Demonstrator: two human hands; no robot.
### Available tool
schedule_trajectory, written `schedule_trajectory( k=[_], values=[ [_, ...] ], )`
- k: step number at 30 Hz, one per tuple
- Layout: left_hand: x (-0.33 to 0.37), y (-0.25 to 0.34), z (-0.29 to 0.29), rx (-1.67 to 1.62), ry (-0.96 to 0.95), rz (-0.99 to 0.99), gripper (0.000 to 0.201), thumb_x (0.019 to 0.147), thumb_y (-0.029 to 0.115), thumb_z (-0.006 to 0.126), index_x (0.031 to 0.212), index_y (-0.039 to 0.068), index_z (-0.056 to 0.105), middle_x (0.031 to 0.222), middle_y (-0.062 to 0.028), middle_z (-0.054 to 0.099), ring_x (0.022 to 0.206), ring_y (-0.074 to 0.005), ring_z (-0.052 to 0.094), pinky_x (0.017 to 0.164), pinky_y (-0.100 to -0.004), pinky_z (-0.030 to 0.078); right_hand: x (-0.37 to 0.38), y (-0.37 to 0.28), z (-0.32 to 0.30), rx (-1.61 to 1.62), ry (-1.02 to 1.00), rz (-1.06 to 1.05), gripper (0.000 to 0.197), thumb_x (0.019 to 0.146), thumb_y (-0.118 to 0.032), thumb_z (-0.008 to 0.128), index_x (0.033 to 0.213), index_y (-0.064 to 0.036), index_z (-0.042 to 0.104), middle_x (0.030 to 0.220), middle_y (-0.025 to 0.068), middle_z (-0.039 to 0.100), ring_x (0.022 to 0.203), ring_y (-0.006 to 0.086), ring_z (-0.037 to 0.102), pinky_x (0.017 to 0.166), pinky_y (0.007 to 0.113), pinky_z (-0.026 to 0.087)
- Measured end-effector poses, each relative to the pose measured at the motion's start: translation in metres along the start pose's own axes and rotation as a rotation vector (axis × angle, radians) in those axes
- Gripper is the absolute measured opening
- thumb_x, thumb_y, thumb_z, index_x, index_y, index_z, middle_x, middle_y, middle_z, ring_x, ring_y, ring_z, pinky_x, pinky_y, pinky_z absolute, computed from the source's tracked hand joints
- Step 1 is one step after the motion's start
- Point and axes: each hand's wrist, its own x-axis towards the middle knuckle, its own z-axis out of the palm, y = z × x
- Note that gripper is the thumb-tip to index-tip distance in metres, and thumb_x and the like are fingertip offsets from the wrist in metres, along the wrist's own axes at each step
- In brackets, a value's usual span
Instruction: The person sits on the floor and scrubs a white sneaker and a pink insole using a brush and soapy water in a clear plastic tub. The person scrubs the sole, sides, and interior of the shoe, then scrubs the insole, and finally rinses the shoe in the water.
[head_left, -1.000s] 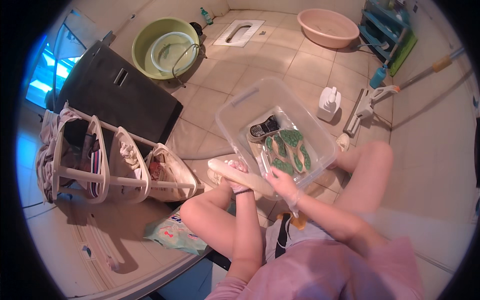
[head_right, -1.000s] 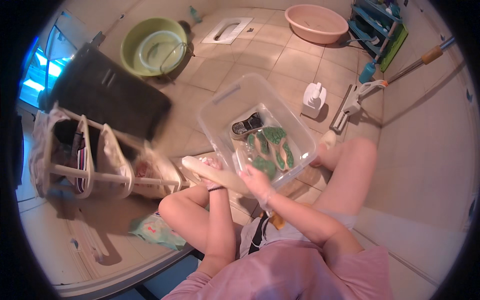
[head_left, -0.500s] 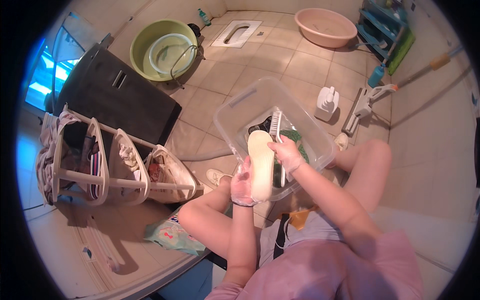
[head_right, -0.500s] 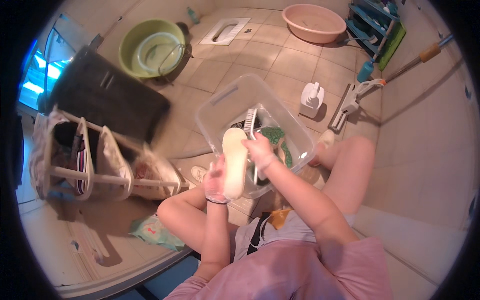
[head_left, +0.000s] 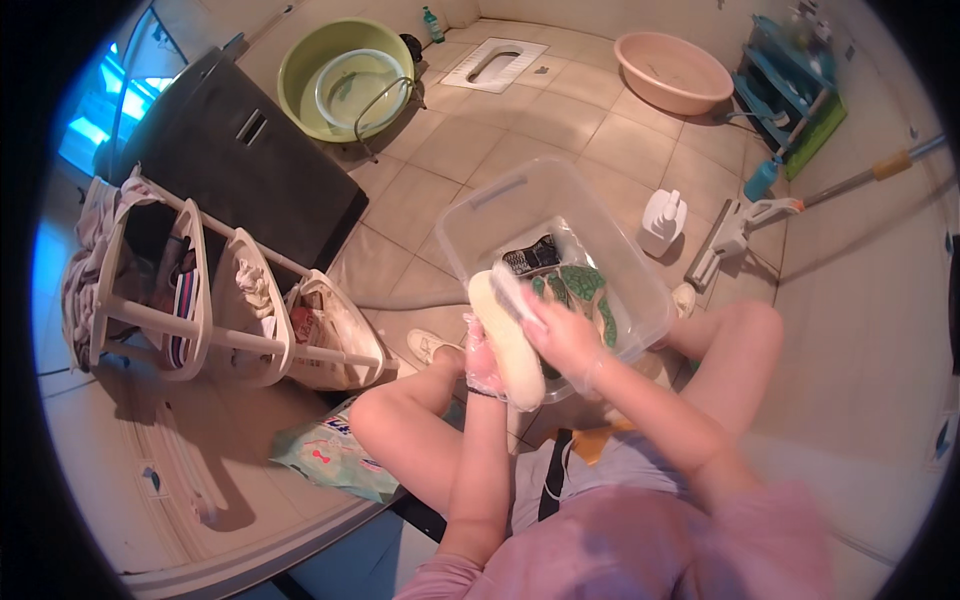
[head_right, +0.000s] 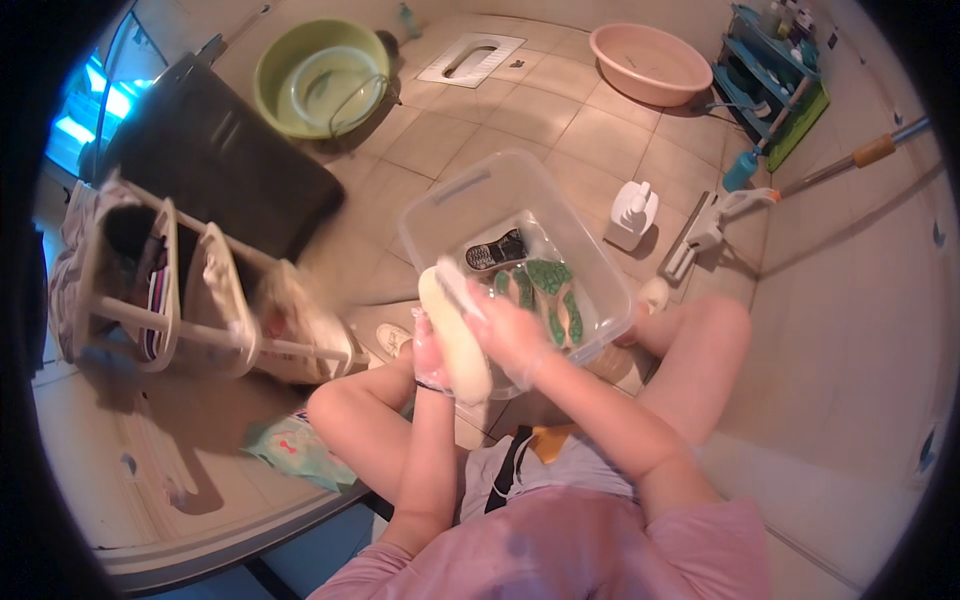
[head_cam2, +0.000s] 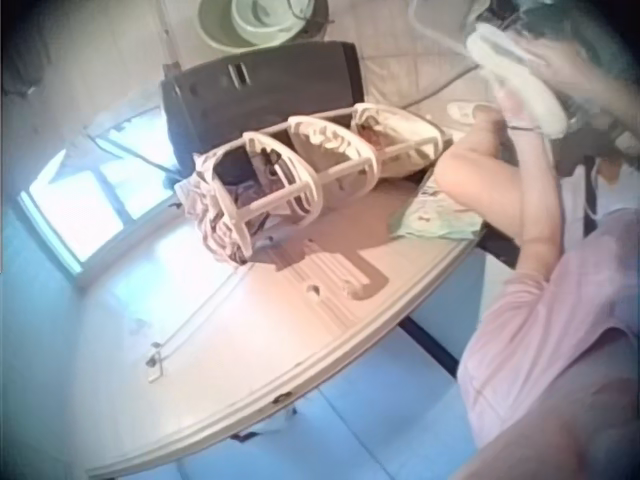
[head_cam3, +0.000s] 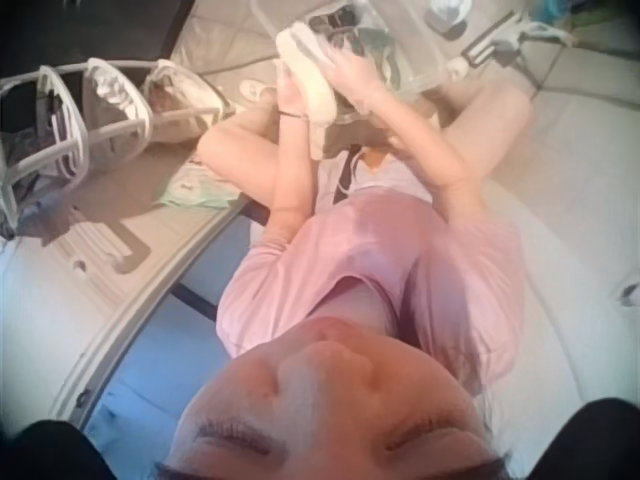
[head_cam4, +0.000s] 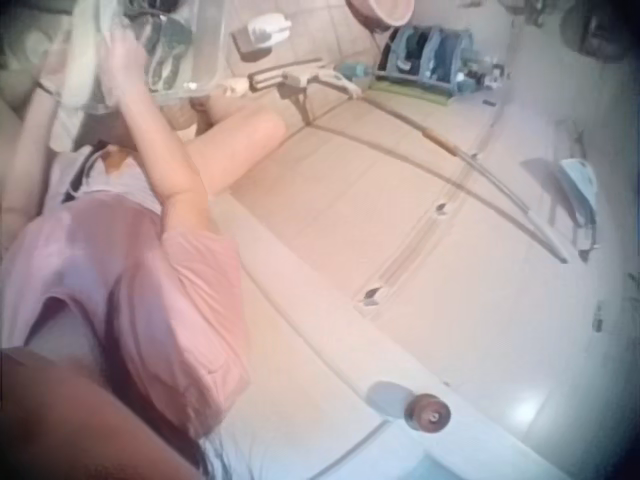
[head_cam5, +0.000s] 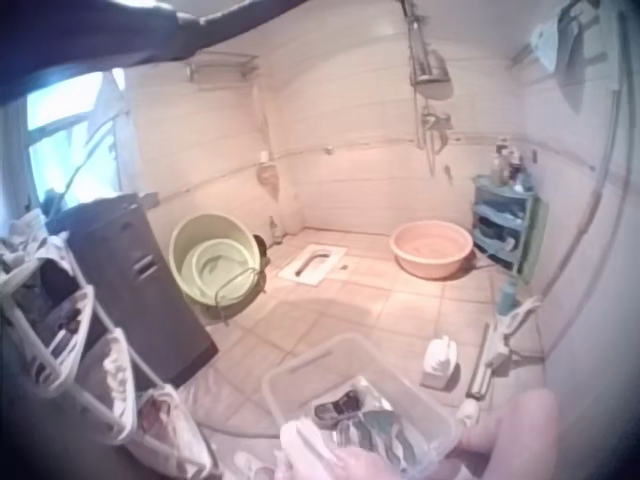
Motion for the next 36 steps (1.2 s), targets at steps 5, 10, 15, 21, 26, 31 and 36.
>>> schedule_trajectory(
  k=[5, 10, 15, 21, 26, 31, 36],
  values=[
    [-0.009, 0.012, -0.009, -0.004, -0.170, -0.021, 0.060, 0.092, 0.051, 0.031, 0.126, 0.004, 0.045, 0.112, -0.0222, 0.056, 0.086, -0.0353, 0.061, 0.071, -0.0525, 0.052, -0.046, -0.025, -0.003, -0.271, -0.378, -0.195, 0.046, 0.089, -0.032, 0.047, 0.134, -0.0241, 0.040, 0.077, 0.0134, 0.056, 0.067, 0.0314, 0.060, 0.060, 0.041, 0.048],
    [0.002, -0.021, 0.016, -0.113, 0.069, 0.051, 0.060, 0.092, 0.055, 0.030, 0.126, 0.008, 0.046, 0.114, -0.0132, 0.057, 0.100, -0.0298, 0.057, 0.086, -0.0416, 0.048, 0.022, -0.012, -0.008, -0.028, -0.062, -0.062, 0.041, 0.090, -0.028, 0.042, 0.131, -0.0190, 0.043, 0.078, 0.0192, 0.060, 0.069, 0.0339, 0.061, 0.062, 0.044, 0.048],
    [-0.011, 0.016, -0.020, 0.185, -0.305, -0.035, 0.061, 0.093, 0.056, 0.026, 0.125, 0.008, 0.045, 0.109, -0.0143, 0.058, 0.097, -0.0310, 0.057, 0.086, -0.0406, 0.048, -0.053, -0.004, 0.016, -0.083, -0.219, -0.297, 0.041, 0.092, -0.027, 0.037, 0.132, -0.0199, 0.038, 0.072, 0.0168, 0.061, 0.061, 0.0315, 0.061, 0.053, 0.045, 0.048],
    [0.005, -0.041, 0.016, 0.122, 0.094, 0.082, 0.056, 0.094, 0.051, 0.031, 0.130, 0.009, 0.041, 0.121, -0.0110, 0.052, 0.106, -0.0256, 0.052, 0.095, -0.0386, 0.042, 0.019, -0.017, -0.012, -0.045, -0.076, 0.044, 0.042, 0.091, -0.032, 0.041, 0.133, -0.0250, 0.042, 0.081, 0.0210, 0.062, 0.071, 0.0372, 0.061, 0.064, 0.046, 0.049],
    [0.001, 0.018, -0.027, 0.073, -0.193, 0.093, 0.070, 0.088, 0.062, 0.032, 0.129, 0.006, 0.040, 0.104, -0.0163, 0.058, 0.083, -0.0312, 0.059, 0.071, -0.0436, 0.053, -0.042, -0.018, 0.014, -0.053, -0.283, -0.038, 0.044, 0.090, -0.030, 0.046, 0.133, -0.0255, 0.042, 0.078, 0.0168, 0.064, 0.066, 0.0343, 0.061, 0.062, 0.045, 0.050],
    [0.006, -0.004, -0.020, -0.004, -0.080, 0.092, 0.066, 0.091, 0.057, 0.032, 0.134, 0.008, 0.034, 0.110, -0.0189, 0.055, 0.091, -0.0314, 0.058, 0.077, -0.0387, 0.053, -0.015, -0.027, 0.007, -0.060, -0.145, -0.006, 0.040, 0.090, -0.031, 0.046, 0.129, -0.0229, 0.048, 0.080, 0.0187, 0.064, 0.069, 0.0345, 0.062, 0.063, 0.044, 0.050],
    [0.000, -0.012, 0.021, 0.025, -0.035, 0.214, 0.055, 0.094, 0.046, 0.036, 0.135, 0.009, 0.035, 0.132, -0.0102, 0.045, 0.111, -0.0264, 0.051, 0.096, -0.0394, 0.042, 0.006, -0.027, 0.007, 0.206, -0.045, 0.073, 0.040, 0.089, -0.031, 0.047, 0.128, -0.0256, 0.048, 0.082, 0.0214, 0.062, 0.072, 0.0373, 0.061, 0.065, 0.044, 0.048]
  ],
)
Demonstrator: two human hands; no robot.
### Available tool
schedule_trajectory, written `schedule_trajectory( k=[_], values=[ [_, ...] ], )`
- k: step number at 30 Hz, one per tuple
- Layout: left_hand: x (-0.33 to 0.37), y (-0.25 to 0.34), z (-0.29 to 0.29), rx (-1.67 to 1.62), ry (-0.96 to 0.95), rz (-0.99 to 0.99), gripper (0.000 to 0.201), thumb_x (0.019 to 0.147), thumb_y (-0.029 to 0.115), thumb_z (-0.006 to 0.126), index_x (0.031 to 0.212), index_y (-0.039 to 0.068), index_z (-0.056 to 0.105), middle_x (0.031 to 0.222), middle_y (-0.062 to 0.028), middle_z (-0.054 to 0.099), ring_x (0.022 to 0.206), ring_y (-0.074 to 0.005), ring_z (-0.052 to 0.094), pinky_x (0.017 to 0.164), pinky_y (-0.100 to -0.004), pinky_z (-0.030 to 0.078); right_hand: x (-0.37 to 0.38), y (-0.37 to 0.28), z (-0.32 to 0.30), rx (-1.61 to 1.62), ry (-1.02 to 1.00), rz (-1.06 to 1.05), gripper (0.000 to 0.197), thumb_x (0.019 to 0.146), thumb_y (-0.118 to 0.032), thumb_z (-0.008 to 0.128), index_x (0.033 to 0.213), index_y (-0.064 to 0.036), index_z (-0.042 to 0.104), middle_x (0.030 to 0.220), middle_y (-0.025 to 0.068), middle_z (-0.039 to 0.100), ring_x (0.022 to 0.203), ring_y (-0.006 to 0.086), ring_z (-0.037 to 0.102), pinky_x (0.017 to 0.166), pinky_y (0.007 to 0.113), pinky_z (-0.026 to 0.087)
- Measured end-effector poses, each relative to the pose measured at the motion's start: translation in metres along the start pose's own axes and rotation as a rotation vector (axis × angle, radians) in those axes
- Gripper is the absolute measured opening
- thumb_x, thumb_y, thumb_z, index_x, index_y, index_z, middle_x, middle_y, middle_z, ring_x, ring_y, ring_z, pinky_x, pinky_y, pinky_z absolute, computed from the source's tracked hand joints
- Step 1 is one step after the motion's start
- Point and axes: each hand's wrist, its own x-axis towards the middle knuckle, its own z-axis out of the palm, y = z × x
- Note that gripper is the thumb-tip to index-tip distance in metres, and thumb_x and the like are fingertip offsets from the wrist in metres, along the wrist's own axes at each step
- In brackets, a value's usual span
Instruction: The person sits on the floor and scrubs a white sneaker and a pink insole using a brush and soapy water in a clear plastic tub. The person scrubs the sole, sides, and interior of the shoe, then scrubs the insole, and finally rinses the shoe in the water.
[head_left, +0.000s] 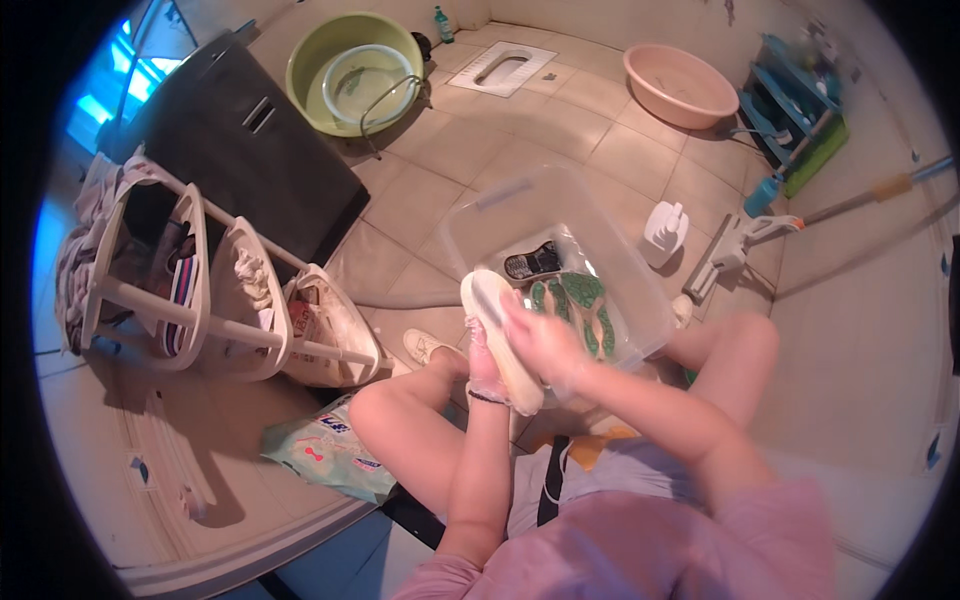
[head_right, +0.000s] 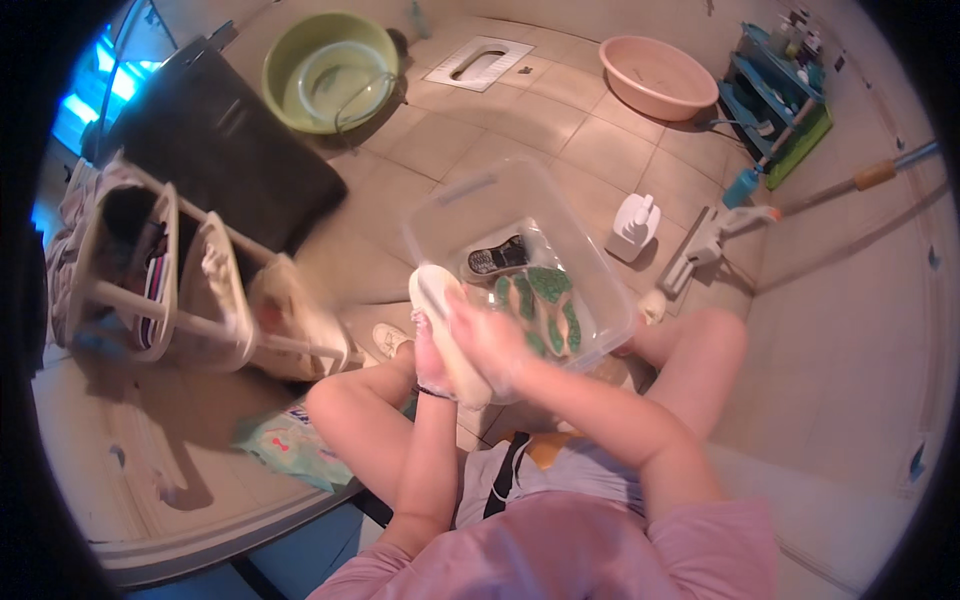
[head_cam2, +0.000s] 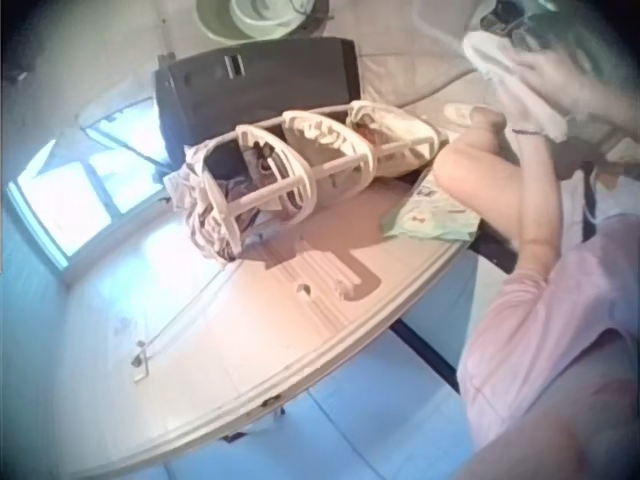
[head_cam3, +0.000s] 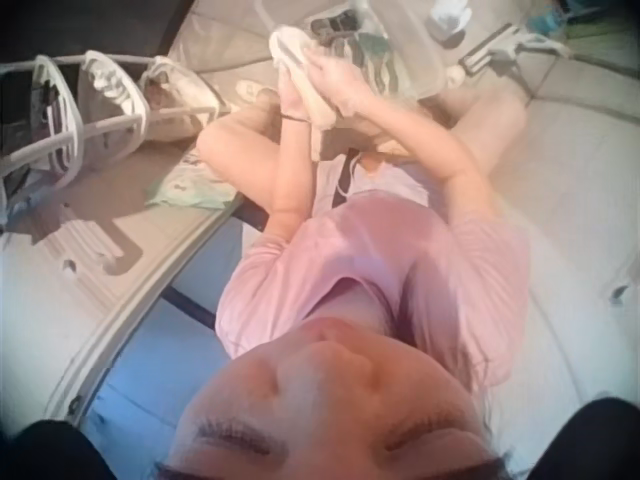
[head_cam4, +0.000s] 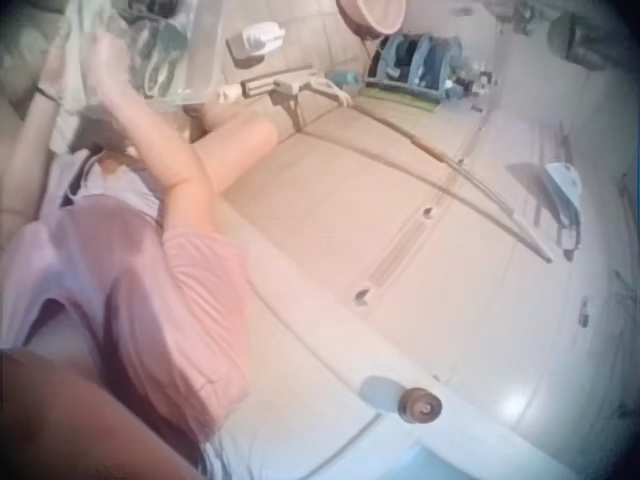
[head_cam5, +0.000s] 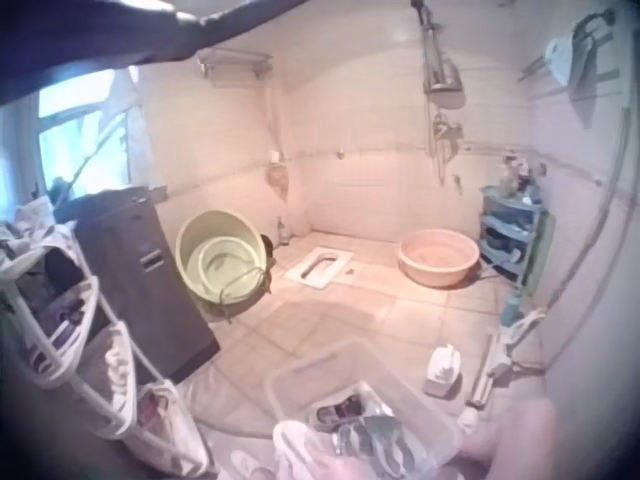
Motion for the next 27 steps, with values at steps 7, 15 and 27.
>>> schedule_trajectory(
  k=[7, 15, 27],
  values=[
    [-0.001, 0.015, -0.030, 0.114, -0.213, -0.119, 0.060, 0.093, 0.051, 0.031, 0.135, 0.007, 0.034, 0.129, -0.0107, 0.046, 0.099, -0.0276, 0.056, 0.082, -0.0407, 0.050, -0.027, 0.019, 0.018, -0.157, -0.063, -0.100, 0.042, 0.089, -0.030, 0.050, 0.130, -0.0241, 0.047, 0.081, 0.0203, 0.062, 0.067, 0.0345, 0.061, 0.060, 0.043, 0.049],
    [0.007, 0.031, -0.021, -0.075, -0.831, -0.210, 0.060, 0.095, 0.049, 0.028, 0.138, 0.007, 0.029, 0.132, -0.0129, 0.044, 0.117, -0.0288, 0.045, 0.100, -0.0399, 0.037, -0.047, 0.026, 0.009, -0.123, -0.107, -0.151, 0.044, 0.088, -0.034, 0.047, 0.132, -0.0308, 0.043, 0.077, 0.0204, 0.063, 0.067, 0.0355, 0.063, 0.066, 0.043, 0.050],
    [-0.001, 0.015, -0.005, 0.004, -0.427, -0.083, 0.057, 0.094, 0.047, 0.031, 0.138, 0.010, 0.032, 0.135, -0.0112, 0.043, 0.108, -0.0287, 0.052, 0.094, -0.0435, 0.043, -0.054, 0.026, -0.005, -0.068, -0.117, -0.071, 0.044, 0.088, -0.035, 0.050, 0.131, -0.0281, 0.045, 0.079, 0.0205, 0.062, 0.068, 0.0359, 0.062, 0.064, 0.042, 0.050]
  ],
)
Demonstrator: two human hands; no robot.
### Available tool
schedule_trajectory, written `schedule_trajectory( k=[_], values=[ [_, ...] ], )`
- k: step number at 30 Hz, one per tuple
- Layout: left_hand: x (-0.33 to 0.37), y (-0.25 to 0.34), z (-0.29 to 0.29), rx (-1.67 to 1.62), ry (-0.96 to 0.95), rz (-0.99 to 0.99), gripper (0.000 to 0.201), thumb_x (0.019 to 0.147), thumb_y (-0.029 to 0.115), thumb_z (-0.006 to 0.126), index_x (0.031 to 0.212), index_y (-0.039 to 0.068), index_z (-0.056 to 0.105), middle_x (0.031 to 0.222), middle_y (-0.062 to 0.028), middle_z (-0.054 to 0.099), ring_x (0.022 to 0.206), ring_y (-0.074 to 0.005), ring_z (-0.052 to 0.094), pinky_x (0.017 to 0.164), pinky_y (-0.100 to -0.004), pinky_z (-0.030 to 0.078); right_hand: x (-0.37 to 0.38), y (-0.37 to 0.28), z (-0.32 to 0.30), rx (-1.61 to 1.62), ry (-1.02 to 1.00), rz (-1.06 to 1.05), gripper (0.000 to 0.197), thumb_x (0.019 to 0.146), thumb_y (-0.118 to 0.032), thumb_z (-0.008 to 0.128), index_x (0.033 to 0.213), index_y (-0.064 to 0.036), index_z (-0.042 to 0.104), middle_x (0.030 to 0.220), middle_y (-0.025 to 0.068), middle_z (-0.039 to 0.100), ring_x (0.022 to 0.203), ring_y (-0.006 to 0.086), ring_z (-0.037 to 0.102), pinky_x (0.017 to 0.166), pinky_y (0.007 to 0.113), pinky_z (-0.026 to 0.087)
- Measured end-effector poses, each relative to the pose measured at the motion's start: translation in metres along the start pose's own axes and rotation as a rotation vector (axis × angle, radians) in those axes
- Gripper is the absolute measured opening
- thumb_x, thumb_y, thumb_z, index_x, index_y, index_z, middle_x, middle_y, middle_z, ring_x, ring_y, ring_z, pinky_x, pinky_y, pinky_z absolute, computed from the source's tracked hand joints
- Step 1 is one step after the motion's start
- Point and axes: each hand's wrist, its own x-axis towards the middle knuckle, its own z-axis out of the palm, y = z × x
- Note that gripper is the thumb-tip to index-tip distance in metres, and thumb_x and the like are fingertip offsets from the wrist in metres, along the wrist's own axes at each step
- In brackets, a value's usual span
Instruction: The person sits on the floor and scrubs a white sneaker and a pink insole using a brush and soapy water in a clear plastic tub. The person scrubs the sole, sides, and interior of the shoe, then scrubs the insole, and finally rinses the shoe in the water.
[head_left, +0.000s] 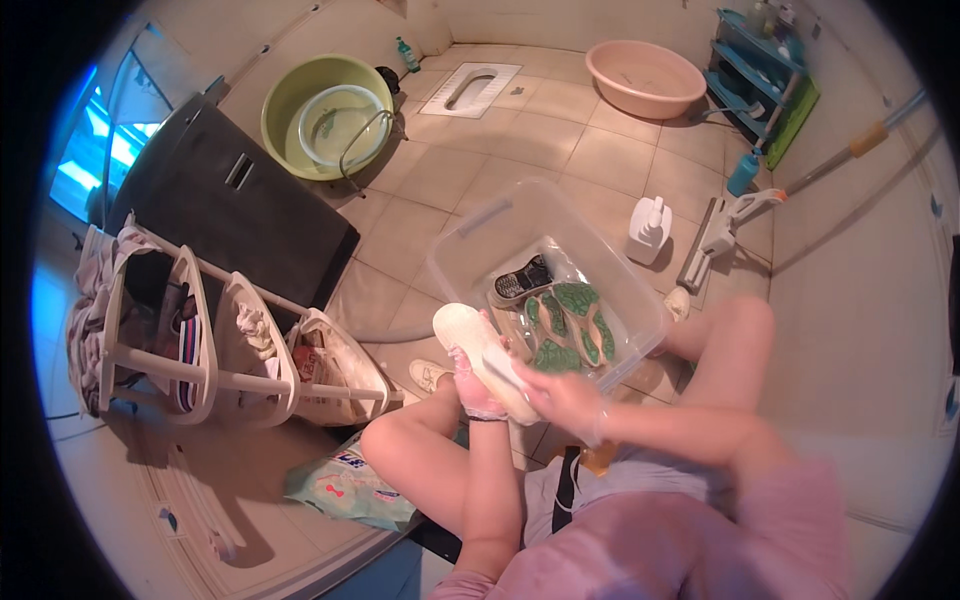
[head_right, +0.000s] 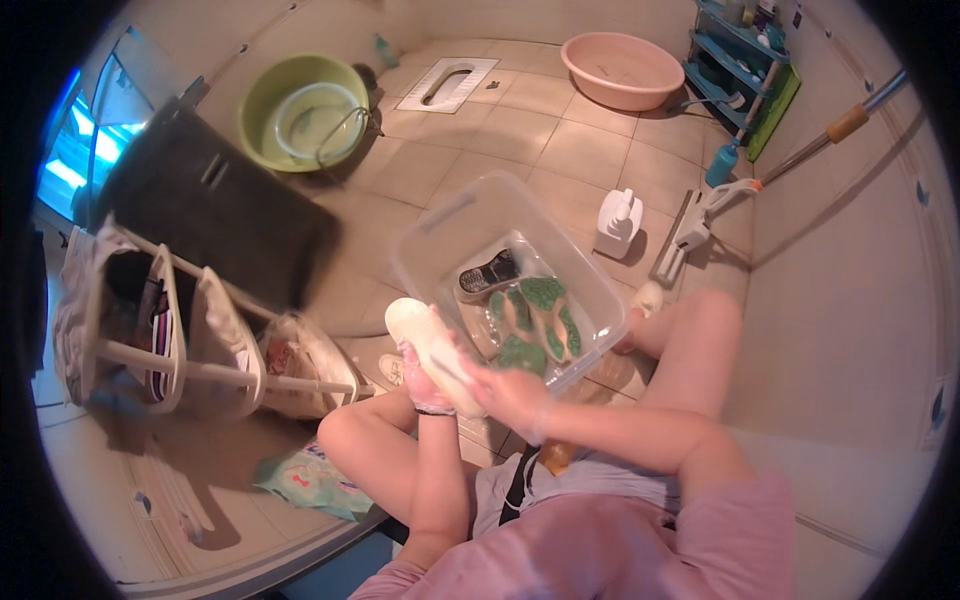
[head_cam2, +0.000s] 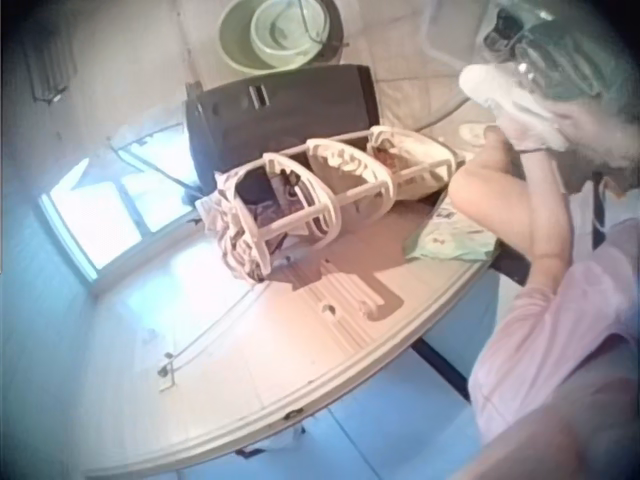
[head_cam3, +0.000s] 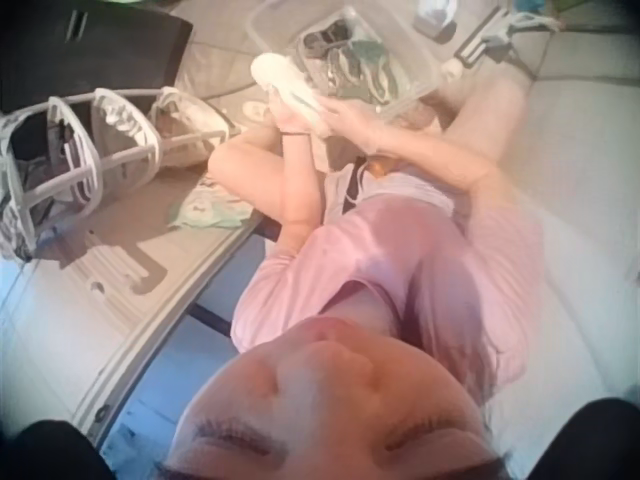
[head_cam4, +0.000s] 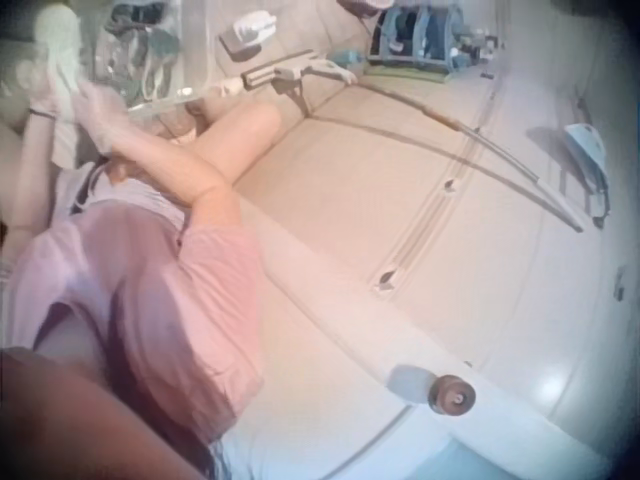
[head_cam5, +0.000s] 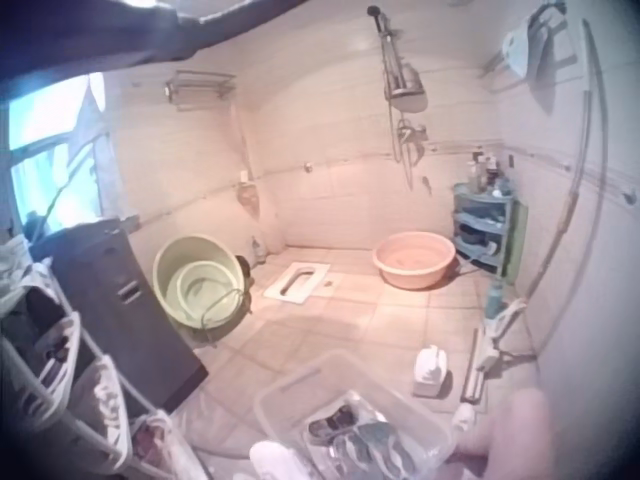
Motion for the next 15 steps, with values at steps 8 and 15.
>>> schedule_trajectory(
  k=[8, 15],
  values=[
    [-0.016, -0.022, -0.021, 0.107, 0.258, -0.069, 0.053, 0.094, 0.044, 0.034, 0.132, 0.007, 0.039, 0.120, -0.0129, 0.053, 0.099, -0.0271, 0.057, 0.083, -0.0433, 0.050, 0.067, -0.021, -0.039, 0.516, 0.080, 0.360, 0.045, 0.088, -0.033, 0.050, 0.132, -0.0272, 0.043, 0.082, 0.0223, 0.061, 0.067, 0.0351, 0.062, 0.064, 0.042, 0.050],
    [-0.014, -0.005, -0.003, 0.042, 0.224, -0.049, 0.057, 0.095, 0.046, 0.026, 0.135, 0.006, 0.035, 0.127, -0.0154, 0.049, 0.110, -0.0317, 0.051, 0.096, -0.0461, 0.041, 0.005, -0.002, 0.005, -0.036, 0.090, 0.027, 0.043, 0.088, -0.035, 0.050, 0.130, -0.0303, 0.046, 0.078, 0.0213, 0.062, 0.070, 0.0368, 0.061, 0.064, 0.041, 0.049]
  ],
)
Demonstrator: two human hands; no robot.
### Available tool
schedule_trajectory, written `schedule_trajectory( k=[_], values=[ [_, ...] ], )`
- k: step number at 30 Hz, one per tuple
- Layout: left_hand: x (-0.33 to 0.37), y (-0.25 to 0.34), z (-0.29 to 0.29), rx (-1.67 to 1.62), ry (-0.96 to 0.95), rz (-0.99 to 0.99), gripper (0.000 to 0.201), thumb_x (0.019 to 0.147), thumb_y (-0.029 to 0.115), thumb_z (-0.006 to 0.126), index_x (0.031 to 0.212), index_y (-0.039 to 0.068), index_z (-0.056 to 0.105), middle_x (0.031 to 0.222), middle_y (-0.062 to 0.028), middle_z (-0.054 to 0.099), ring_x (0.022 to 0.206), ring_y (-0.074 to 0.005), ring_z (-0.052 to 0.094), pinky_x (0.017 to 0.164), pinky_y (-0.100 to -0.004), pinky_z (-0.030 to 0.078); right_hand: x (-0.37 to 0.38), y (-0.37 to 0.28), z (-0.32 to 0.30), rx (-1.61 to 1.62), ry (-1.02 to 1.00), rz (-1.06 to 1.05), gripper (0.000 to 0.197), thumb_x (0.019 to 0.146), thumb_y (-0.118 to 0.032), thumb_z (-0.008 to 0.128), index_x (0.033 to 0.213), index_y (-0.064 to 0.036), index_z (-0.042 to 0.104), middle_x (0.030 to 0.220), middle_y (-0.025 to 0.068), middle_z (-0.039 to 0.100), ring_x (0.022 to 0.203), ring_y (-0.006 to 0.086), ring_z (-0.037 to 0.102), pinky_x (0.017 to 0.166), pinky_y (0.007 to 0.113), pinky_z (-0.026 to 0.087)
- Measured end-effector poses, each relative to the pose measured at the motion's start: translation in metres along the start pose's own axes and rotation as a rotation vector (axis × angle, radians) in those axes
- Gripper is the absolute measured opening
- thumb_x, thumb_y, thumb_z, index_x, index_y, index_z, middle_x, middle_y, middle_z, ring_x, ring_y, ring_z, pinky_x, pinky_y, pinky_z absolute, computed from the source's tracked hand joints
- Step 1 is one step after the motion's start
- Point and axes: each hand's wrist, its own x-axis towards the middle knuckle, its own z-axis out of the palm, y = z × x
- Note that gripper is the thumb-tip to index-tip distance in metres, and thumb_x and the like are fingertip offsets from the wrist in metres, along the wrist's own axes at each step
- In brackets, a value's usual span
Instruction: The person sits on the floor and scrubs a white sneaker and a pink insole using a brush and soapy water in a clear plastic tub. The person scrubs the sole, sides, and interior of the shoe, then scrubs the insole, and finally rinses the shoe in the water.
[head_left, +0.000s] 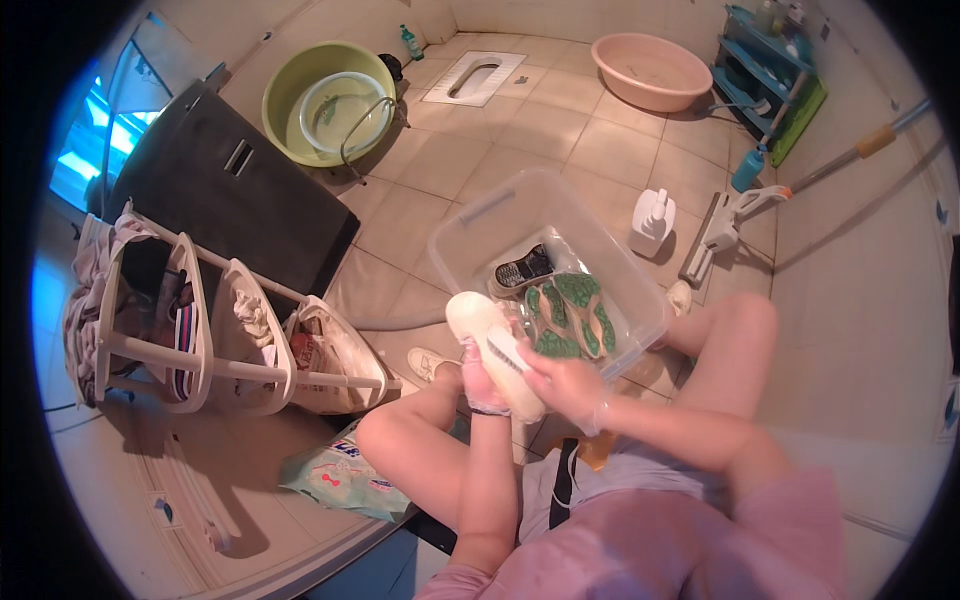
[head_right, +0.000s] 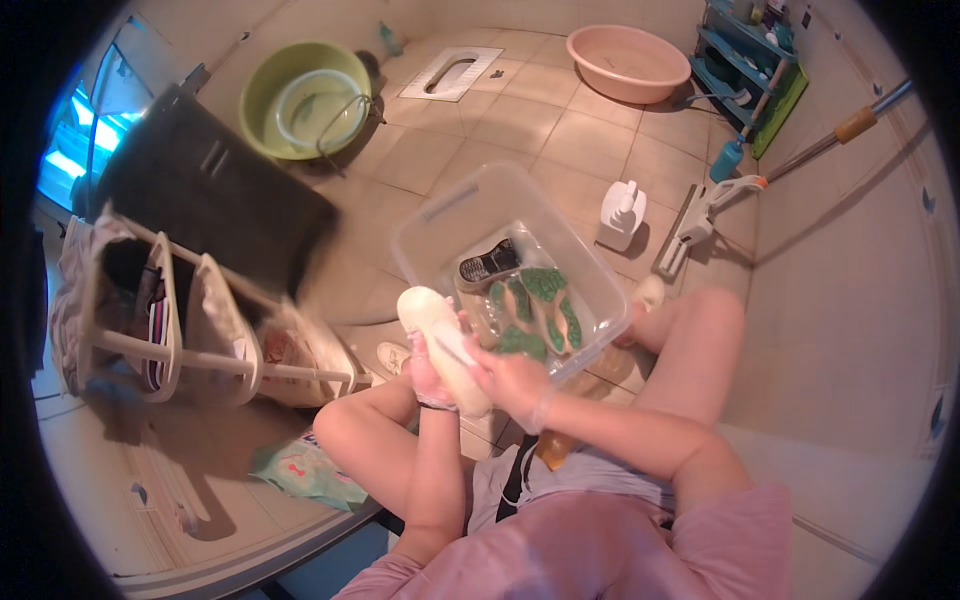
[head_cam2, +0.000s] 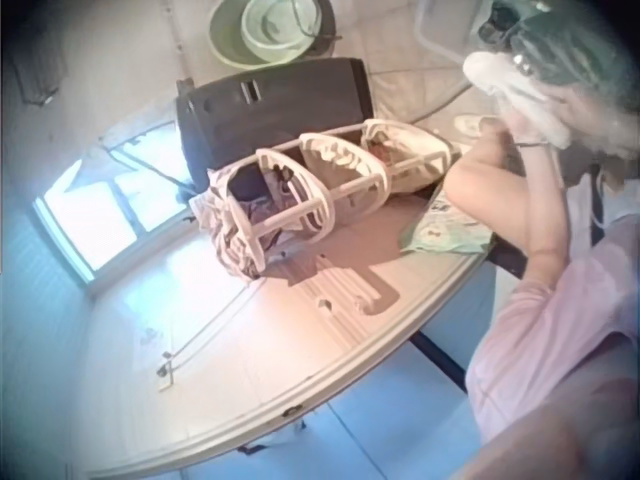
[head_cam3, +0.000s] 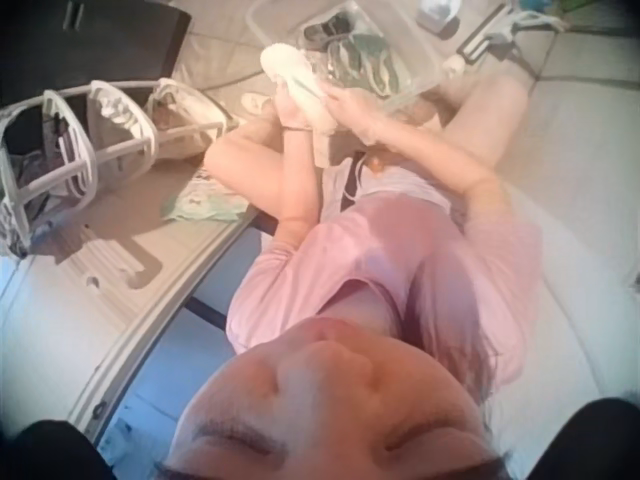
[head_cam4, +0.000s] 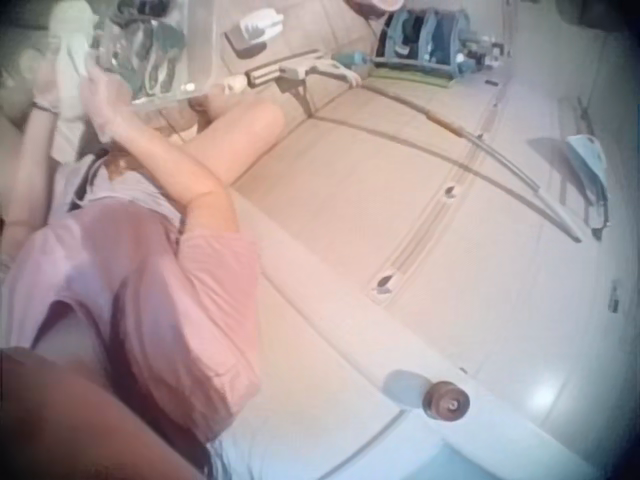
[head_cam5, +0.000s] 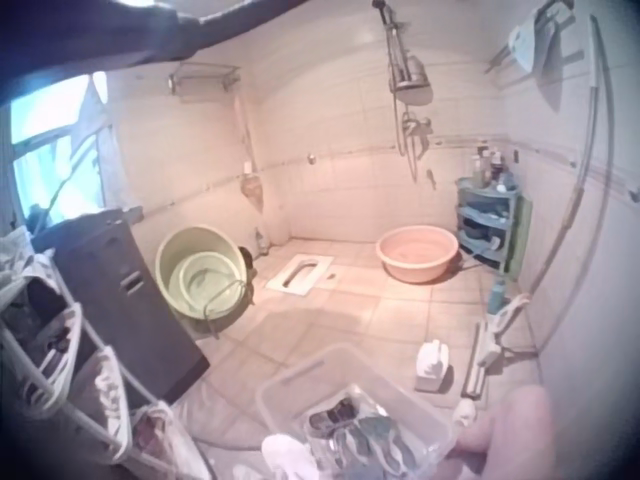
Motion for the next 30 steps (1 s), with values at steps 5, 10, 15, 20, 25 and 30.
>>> schedule_trajectory(
  k=[5, 10, 15, 20, 25, 30],
  values=[
    [0.010, -0.023, 0.009, 0.096, 0.342, 0.026, 0.054, 0.096, 0.043, 0.027, 0.136, 0.007, 0.034, 0.132, -0.0143, 0.046, 0.121, -0.0313, 0.043, 0.102, -0.0439, 0.035, 0.054, -0.012, -0.023, 0.142, 0.099, 0.173, 0.042, 0.089, -0.033, 0.049, 0.131, -0.0293, 0.045, 0.081, 0.0239, 0.061, 0.073, 0.0386, 0.060, 0.066, 0.042, 0.049],
    [0.002, 0.014, -0.018, -0.091, -0.344, 0.010, 0.054, 0.096, 0.043, 0.027, 0.136, 0.007, 0.033, 0.131, -0.0147, 0.046, 0.115, -0.0300, 0.047, 0.100, -0.0434, 0.037, -0.008, 0.003, 0.008, 0.080, -0.103, 0.080, 0.044, 0.089, -0.035, 0.047, 0.133, -0.0290, 0.042, 0.082, 0.0241, 0.062, 0.074, 0.0377, 0.062, 0.070, 0.042, 0.050],
    [0.003, -0.018, -0.007, 0.026, 0.241, 0.080, 0.054, 0.096, 0.040, 0.031, 0.135, 0.004, 0.034, 0.133, -0.0154, 0.043, 0.119, -0.0321, 0.044, 0.104, -0.0451, 0.033, 0.041, -0.008, -0.021, 0.096, 0.049, 0.190, 0.045, 0.088, -0.034, 0.049, 0.132, -0.0283, 0.043, 0.081, 0.0228, 0.062, 0.071, 0.0368, 0.062, 0.069, 0.042, 0.050],
    [0.004, 0.002, -0.001, -0.003, 0.045, 0.131, 0.055, 0.095, 0.042, 0.034, 0.134, 0.004, 0.035, 0.120, -0.0139, 0.052, 0.107, -0.0296, 0.051, 0.094, -0.0430, 0.043, 0.006, -0.001, -0.004, 0.029, -0.084, 0.128, 0.043, 0.089, -0.034, 0.047, 0.131, -0.0277, 0.045, 0.080, 0.0232, 0.061, 0.071, 0.0369, 0.062, 0.066, 0.043, 0.049],
    [-0.001, -0.001, -0.027, 0.030, 0.005, -0.028, 0.059, 0.095, 0.049, 0.028, 0.135, 0.005, 0.034, 0.117, -0.0123, 0.054, 0.102, -0.0228, 0.054, 0.089, -0.0381, 0.047, -0.007, -0.007, -0.005, -0.071, -0.145, 0.042, 0.043, 0.089, -0.032, 0.047, 0.131, -0.0264, 0.045, 0.081, 0.0223, 0.062, 0.073, 0.0366, 0.062, 0.067, 0.044, 0.050],
    [0.009, -0.031, 0.024, 0.220, 0.348, 0.026, 0.067, 0.091, 0.059, 0.028, 0.133, 0.008, 0.038, 0.126, -0.0110, 0.050, 0.111, -0.0271, 0.050, 0.092, -0.0409, 0.045, 0.061, -0.004, -0.017, 0.260, 0.023, 0.192, 0.043, 0.088, -0.032, 0.049, 0.131, -0.0272, 0.046, 0.083, 0.0222, 0.062, 0.075, 0.0377, 0.062, 0.070, 0.044, 0.049]
  ],
)
